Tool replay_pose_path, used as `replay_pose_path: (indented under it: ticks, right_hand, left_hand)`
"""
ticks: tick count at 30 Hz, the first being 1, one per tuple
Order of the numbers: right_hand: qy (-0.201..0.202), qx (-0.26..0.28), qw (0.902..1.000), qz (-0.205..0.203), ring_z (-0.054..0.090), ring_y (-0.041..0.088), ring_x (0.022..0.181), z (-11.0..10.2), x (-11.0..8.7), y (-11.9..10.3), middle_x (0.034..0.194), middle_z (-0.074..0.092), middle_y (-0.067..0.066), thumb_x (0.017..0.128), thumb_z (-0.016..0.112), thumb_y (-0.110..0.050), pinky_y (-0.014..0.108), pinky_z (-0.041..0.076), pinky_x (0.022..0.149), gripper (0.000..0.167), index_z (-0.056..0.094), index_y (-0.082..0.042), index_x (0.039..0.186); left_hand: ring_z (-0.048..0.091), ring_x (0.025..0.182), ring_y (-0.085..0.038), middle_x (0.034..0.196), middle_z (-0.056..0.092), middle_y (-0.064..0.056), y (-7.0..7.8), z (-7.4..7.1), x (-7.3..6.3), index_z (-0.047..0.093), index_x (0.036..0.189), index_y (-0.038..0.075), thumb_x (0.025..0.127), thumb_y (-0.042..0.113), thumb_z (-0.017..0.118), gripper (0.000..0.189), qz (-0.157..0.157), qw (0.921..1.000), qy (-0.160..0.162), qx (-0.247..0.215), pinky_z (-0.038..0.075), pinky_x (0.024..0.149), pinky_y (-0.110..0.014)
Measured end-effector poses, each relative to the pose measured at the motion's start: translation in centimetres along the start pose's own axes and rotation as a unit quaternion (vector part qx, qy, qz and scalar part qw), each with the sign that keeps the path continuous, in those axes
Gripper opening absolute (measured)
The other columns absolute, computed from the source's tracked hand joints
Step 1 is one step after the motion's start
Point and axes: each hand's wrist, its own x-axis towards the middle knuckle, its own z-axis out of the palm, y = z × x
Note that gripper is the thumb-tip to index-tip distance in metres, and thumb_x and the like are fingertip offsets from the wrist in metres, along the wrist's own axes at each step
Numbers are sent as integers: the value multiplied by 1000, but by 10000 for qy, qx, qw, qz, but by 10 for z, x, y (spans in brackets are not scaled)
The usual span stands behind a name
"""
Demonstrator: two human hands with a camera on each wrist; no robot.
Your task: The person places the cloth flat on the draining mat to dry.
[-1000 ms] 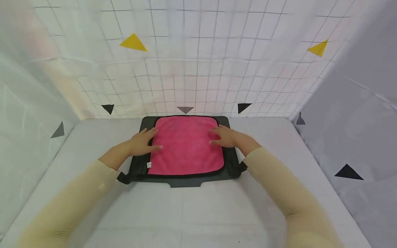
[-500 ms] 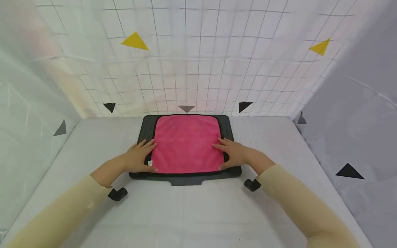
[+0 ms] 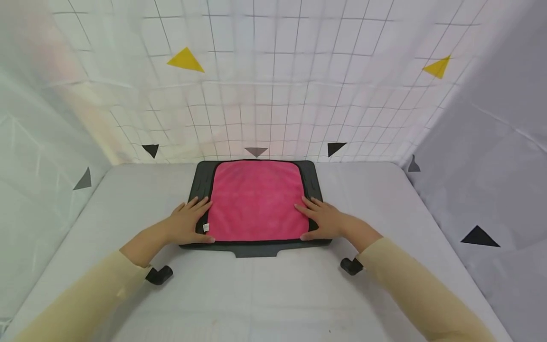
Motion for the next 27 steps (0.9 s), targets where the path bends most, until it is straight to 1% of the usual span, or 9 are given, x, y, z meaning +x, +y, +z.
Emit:
replay_pose_path:
  ticks: [4,9,13,16,21,24,27]
  right_hand:
    - [-68,-163,9997,142,11,49,148,4,-5,-4,166,14,18,91,57,-67,69,16,113,95,21,-15,161]
    - [58,-393,9991,158,13,49,148,7,-11,-9,165,16,20,95,53,-63,67,16,114,90,23,-8,160]
    - [129,-422,9989,125,13,48,148,9,-14,-10,164,18,20,97,50,-62,66,16,115,88,25,-4,158]
    - [209,-254,9993,151,13,48,148,8,-17,-8,164,20,20,98,49,-61,66,15,115,86,27,-3,158]
    - [386,47,9989,261,15,51,147,3,-23,1,162,25,22,99,52,-57,67,17,114,80,32,-4,156]
    - [472,349,9976,359,14,52,146,-3,-28,5,161,26,23,99,54,-53,70,19,112,77,35,-4,155]
    - [600,691,9946,499,12,50,147,-12,-36,11,161,26,22,99,58,-48,71,19,111,74,36,-4,154]
  left_hand:
    - [9,151,-45,165,19,-17,-1,2,-5,23,159,6,83,69,66,108,13,10000,70,21,11,114,-69]
    - [11,150,-45,164,22,-17,-2,3,-8,24,159,6,84,69,65,106,61,9998,164,27,11,115,-68]
    - [11,150,-45,164,22,-17,-5,5,-10,24,159,6,85,68,64,104,41,9998,191,31,10,115,-68]
    - [11,151,-44,164,21,-16,-9,8,-12,25,159,6,86,66,64,102,2,9997,221,-33,9,116,-66]
    - [14,150,-43,164,23,-17,-16,12,-17,29,157,5,88,63,65,98,1,9991,404,-160,10,116,-66]
    - [16,149,-44,163,24,-18,-21,12,-23,32,156,5,89,61,65,94,-14,9982,541,-245,10,116,-66]
    - [16,148,-47,162,25,-20,-27,8,-32,35,155,3,91,56,65,88,-76,9967,711,-382,10,115,-67]
